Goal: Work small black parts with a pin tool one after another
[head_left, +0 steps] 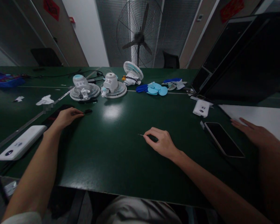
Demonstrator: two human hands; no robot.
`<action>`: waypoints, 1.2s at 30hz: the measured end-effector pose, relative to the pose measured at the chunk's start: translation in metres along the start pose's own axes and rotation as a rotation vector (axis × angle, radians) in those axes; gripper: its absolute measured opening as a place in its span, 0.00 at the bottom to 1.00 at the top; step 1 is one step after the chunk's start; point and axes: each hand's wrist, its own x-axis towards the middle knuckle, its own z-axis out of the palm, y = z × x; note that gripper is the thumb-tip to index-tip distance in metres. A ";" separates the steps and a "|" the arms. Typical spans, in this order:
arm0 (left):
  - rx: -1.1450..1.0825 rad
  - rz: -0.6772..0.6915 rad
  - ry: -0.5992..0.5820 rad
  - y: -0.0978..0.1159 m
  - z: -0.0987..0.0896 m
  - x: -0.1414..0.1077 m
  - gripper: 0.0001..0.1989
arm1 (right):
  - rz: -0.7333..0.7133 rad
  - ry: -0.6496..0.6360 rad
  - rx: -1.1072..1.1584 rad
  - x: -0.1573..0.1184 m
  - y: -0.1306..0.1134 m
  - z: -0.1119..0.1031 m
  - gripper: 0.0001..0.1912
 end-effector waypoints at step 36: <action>-0.128 -0.066 0.222 0.040 0.024 0.001 0.21 | -0.007 -0.014 -0.003 0.000 0.002 0.002 0.07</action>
